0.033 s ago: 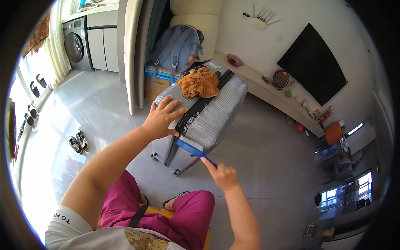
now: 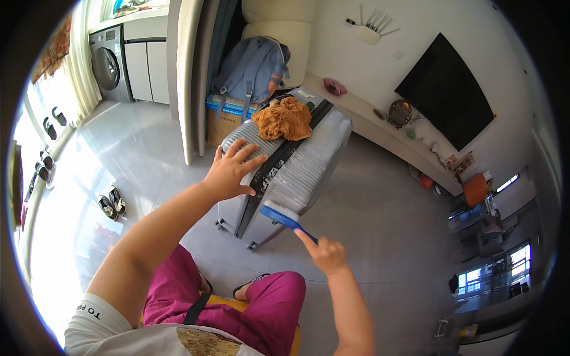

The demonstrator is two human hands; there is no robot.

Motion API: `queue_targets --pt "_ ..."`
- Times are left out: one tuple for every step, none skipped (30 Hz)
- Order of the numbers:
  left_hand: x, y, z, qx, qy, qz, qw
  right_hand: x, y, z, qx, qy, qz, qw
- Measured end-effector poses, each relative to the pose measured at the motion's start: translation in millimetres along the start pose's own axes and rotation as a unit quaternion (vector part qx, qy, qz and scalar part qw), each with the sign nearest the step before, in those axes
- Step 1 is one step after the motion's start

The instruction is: The person cleans a suitcase by brushing the textured surface and wiping it with a cloth.

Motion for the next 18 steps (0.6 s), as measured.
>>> queue_targets --pt "3 -2 -3 0.003 -0.002 0.002 1.0 18 -1 23 0.002 -0.002 0.007 1.0" --pt "4 -3 -3 0.005 -0.002 0.003 1.0 29 -5 38 -0.018 -0.01 0.022 1.0" --pt "3 -3 -3 0.007 -0.001 0.003 1.0 31 -13 41 -0.012 -0.004 0.019 1.0" --pt "4 -3 -4 0.004 -0.001 0.008 1.0 31 -13 39 -0.007 -0.001 0.015 1.0" --pt "4 -2 -4 0.003 0.0 0.011 1.0 29 -11 36 -0.003 0.0 0.011 1.0" --pt "5 -1 -3 0.002 0.001 0.014 1.0 22 -13 24 0.01 0.01 0.003 1.0" --pt "6 -1 -4 0.0 0.001 0.016 1.0 9 -12 1 0.024 0.02 -0.006 1.0" --pt "6 -2 -3 0.001 0.001 0.016 1.0 1 -13 -13 0.041 0.033 -0.018 0.998" --pt "7 -2 -4 -0.001 0.001 0.015 1.0 -1 -13 -17 0.051 0.034 -0.026 0.998" --pt "5 -1 -3 -0.003 0.002 0.015 1.0 -3 -12 -21 0.062 0.037 -0.035 0.997" --pt "4 -1 -3 -0.005 0.004 0.015 1.0 -5 -12 -23 0.072 0.04 -0.044 0.996" --pt "7 -1 -3 0.004 -0.001 0.006 1.0 2 -14 -13 0.068 0.022 -0.042 0.997" --pt "6 -2 -3 0.004 -0.001 0.008 1.0 14 -18 10 0.063 0.007 -0.04 0.997" --pt "6 -1 -3 0.006 -0.002 0.009 1.0 28 -21 30 0.057 -0.009 -0.036 0.998" --pt "9 -2 -4 0.006 -0.005 0.01 1.0 36 -28 47 0.044 -0.015 -0.013 0.999" --pt "9 -3 -4 0.017 -0.012 0.013 1.0 42 -28 58 0.03 -0.022 0.008 0.999" --pt "7 -3 -4 0.019 -0.01 0.014 1.0 43 -32 64 0.016 -0.03 0.029 0.999" --pt "6 -2 -3 0.021 -0.009 0.016 1.0 39 -38 63 0.025 -0.029 0.009 0.999"
Point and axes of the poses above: each hand's wrist, its own z-axis away from the middle knuckle, its own y-axis out of the back of the hand, x = y × z, the point moved 8 cm from there along -z, towards the middle knuckle, and after that the axes turned 15 degrees about -x, right-handed, at the moved point
